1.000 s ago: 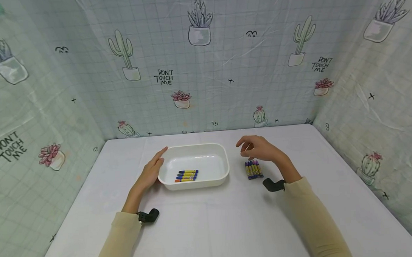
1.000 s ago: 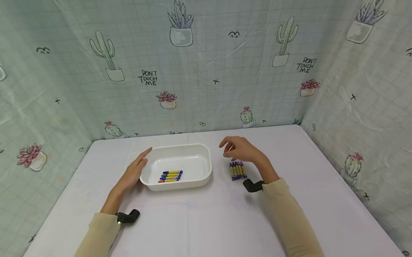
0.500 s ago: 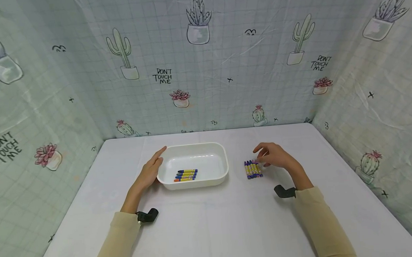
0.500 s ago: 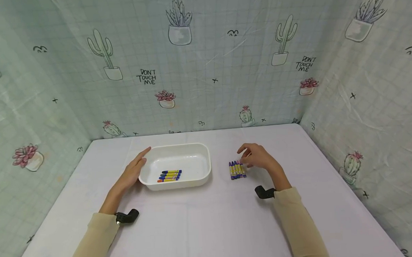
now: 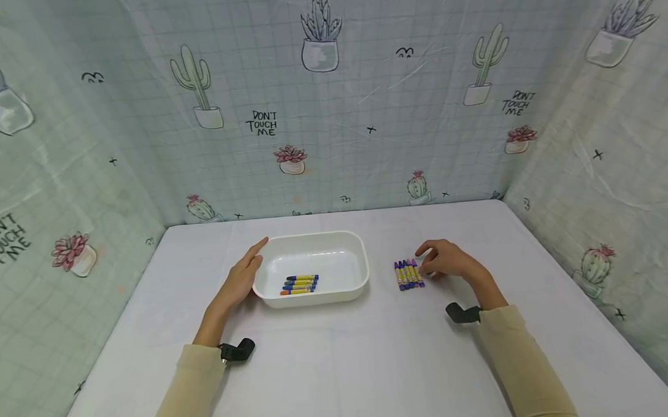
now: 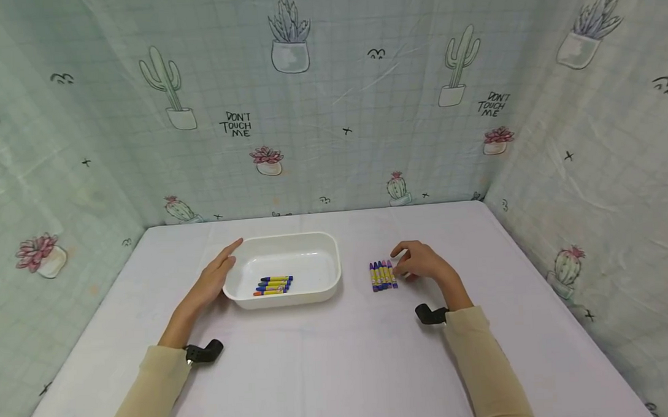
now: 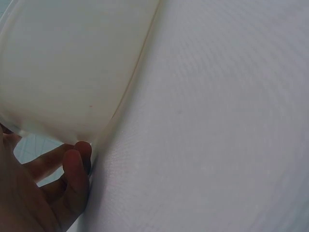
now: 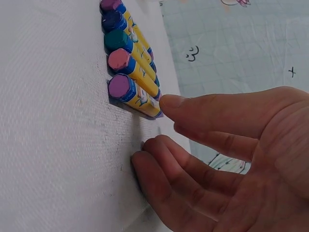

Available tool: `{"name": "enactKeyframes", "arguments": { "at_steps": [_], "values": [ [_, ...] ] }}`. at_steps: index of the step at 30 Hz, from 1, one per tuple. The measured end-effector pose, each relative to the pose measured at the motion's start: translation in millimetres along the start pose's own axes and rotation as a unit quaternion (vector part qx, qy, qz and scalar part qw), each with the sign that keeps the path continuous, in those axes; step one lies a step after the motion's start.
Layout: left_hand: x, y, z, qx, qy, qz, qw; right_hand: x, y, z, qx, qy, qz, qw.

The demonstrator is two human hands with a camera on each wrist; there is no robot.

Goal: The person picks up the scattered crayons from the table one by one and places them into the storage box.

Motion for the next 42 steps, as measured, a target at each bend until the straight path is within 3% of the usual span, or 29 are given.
{"name": "enactKeyframes", "arguments": {
  "at_steps": [42],
  "values": [
    [-0.4,-1.5,-0.8,0.011,-0.003,-0.009,0.9999,3.9,0.1,2.2,-0.017,0.019,-0.021,0.999]
  ]
}}
Point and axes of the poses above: each hand's wrist, its own z-axis towards the middle knuckle, its own x-axis out of the palm, y = z × x, the point moved 1 cm from there along z, towards the middle knuckle, and after that the axes turned 1 degree about z, right-handed, at the moved point
